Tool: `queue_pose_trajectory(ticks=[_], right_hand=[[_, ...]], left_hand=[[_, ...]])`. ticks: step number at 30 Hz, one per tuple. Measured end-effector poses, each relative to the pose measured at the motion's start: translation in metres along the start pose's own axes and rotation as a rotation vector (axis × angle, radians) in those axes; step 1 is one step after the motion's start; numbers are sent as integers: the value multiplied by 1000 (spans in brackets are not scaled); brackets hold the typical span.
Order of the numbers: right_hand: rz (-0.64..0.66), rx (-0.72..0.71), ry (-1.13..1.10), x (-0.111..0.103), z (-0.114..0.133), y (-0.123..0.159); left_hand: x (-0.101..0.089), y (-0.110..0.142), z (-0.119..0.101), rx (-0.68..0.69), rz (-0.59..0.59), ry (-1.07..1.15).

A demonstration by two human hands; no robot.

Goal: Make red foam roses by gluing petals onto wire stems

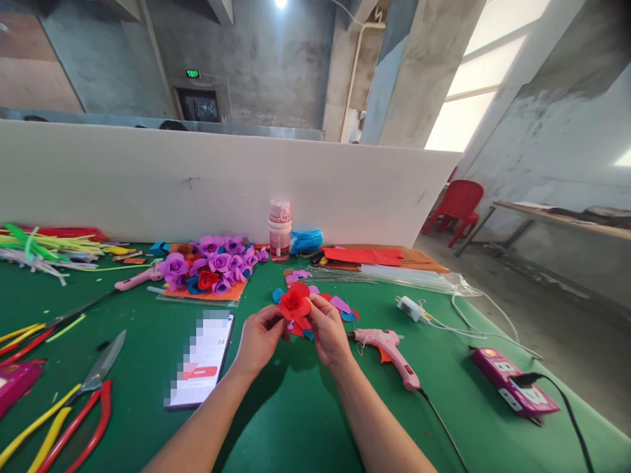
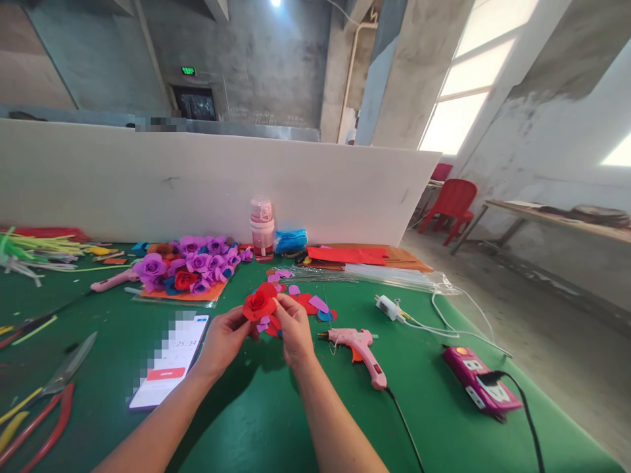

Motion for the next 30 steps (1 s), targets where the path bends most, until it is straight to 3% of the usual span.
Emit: queue_pose_trajectory(ticks=[23, 30], right_hand=[[133, -14, 49, 15, 3, -1], [101, -13, 91, 15, 5, -1]], left_hand=[[1, 1, 8, -77, -15, 78], [4, 2, 8, -128, -18, 171]])
Point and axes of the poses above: each hand's wrist, its own y-axis away from the middle knuckle, its own x-axis out of the palm, z = x × y, the point moved 8 cm from there along -y, towards the middle knuckle, and after that the axes turned 15 degrees about z, right-handed, at the moved point
